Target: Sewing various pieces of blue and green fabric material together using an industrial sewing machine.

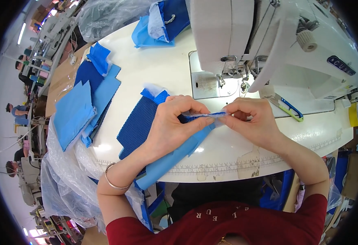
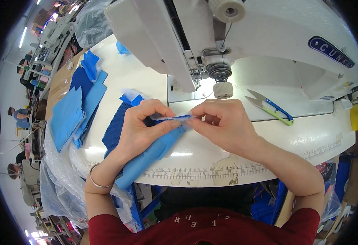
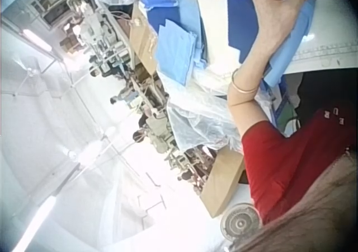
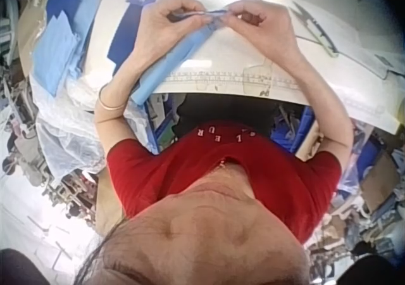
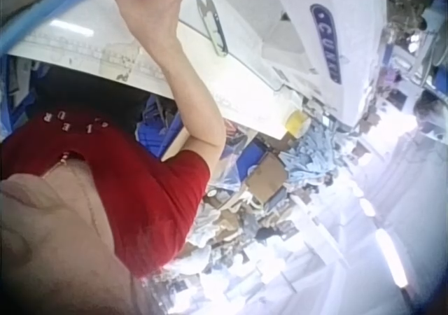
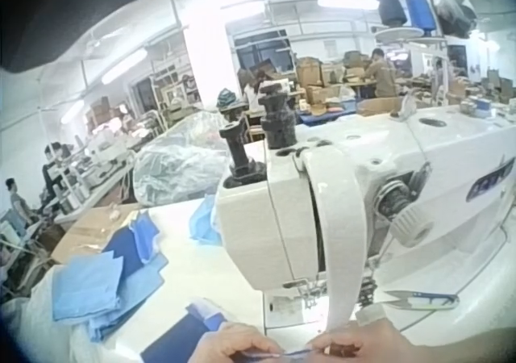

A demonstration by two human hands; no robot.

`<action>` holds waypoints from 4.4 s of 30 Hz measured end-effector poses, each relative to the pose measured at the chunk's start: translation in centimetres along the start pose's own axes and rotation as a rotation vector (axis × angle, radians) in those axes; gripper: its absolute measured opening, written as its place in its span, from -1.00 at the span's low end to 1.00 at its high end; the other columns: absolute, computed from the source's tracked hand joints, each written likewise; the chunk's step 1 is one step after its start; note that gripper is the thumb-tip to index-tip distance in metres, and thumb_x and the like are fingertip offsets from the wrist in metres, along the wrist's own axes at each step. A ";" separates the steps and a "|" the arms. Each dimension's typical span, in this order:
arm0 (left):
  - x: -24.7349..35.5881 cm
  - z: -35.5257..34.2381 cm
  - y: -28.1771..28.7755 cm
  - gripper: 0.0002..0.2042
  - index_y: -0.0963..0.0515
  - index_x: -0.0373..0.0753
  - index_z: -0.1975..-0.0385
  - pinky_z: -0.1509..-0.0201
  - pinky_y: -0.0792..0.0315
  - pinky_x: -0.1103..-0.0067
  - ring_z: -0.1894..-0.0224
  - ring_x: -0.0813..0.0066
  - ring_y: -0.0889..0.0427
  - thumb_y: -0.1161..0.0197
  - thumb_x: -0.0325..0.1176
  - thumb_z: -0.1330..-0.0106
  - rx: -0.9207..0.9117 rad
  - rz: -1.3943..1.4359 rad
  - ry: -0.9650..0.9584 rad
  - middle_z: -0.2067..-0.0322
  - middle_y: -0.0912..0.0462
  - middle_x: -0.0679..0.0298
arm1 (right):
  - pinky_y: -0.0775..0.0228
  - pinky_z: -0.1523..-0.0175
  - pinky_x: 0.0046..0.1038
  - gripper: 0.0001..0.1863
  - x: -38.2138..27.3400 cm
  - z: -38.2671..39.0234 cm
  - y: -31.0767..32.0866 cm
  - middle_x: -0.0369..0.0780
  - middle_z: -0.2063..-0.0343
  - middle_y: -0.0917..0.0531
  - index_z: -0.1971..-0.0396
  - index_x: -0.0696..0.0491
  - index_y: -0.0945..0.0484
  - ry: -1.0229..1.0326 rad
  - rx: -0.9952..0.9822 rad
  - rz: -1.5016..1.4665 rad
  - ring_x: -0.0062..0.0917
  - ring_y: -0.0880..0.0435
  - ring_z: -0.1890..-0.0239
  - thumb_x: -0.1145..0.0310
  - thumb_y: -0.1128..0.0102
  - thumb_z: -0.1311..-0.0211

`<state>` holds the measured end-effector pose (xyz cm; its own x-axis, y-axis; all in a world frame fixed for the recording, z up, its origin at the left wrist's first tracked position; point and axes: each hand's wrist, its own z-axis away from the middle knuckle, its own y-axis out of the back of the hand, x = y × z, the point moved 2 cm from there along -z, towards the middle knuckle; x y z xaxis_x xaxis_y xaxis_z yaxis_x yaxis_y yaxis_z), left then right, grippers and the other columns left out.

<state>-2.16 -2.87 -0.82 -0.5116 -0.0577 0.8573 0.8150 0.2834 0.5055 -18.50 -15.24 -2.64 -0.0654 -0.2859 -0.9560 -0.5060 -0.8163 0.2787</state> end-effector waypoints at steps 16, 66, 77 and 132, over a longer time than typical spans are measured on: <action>0.0 -4.6 1.3 -0.78 -0.65 -0.41 0.48 0.46 -0.37 0.61 0.59 0.59 -0.49 -0.40 -0.34 -0.07 -0.271 -0.112 0.210 0.65 -0.60 0.23 | -0.27 0.56 -0.66 -0.85 0.6 0.0 0.8 -0.29 0.54 -0.68 0.39 0.19 -0.64 -0.059 0.095 0.046 -0.78 -0.44 0.69 0.41 -0.36 -0.10; -1.2 -11.9 1.5 -0.56 -0.64 -0.23 0.17 0.04 -0.49 0.48 0.13 0.32 -0.64 -0.47 -0.31 0.14 -0.451 -0.150 0.112 0.24 -0.69 0.16 | -0.23 0.64 -0.49 -0.62 1.7 -0.2 -0.3 -0.37 0.66 -0.39 0.07 0.07 -0.60 0.557 0.164 1.169 -0.57 -0.46 0.60 0.38 -0.31 -0.05; -1.7 -13.1 1.4 -0.46 -0.55 -0.29 0.03 -0.04 -0.46 0.45 0.06 0.32 -0.58 -0.50 -0.34 0.10 -0.519 -0.196 0.071 0.15 -0.64 0.12 | -0.24 0.63 -0.48 -0.64 1.7 0.0 0.0 -0.38 0.64 -0.47 0.05 -0.02 -0.61 0.496 0.165 1.084 -0.56 -0.54 0.58 0.37 -0.33 -0.09; -1.2 -3.2 -1.9 -0.78 -0.56 -0.35 0.41 0.37 -0.33 0.53 0.42 0.39 -0.43 -0.20 -0.48 0.12 0.081 -0.867 -0.707 0.46 -0.37 0.26 | -0.21 0.52 -0.39 -0.61 2.4 -0.1 0.2 -0.36 0.66 -0.50 0.00 -0.05 -0.59 0.378 0.156 0.972 -0.52 -0.51 0.63 0.38 -0.29 -0.12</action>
<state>-2.29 -6.38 -2.50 -0.9581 0.2834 -0.0427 0.1012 0.4741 0.8747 -18.72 -16.17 -4.91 -0.2435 -0.9424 -0.2294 -0.4870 -0.0858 0.8692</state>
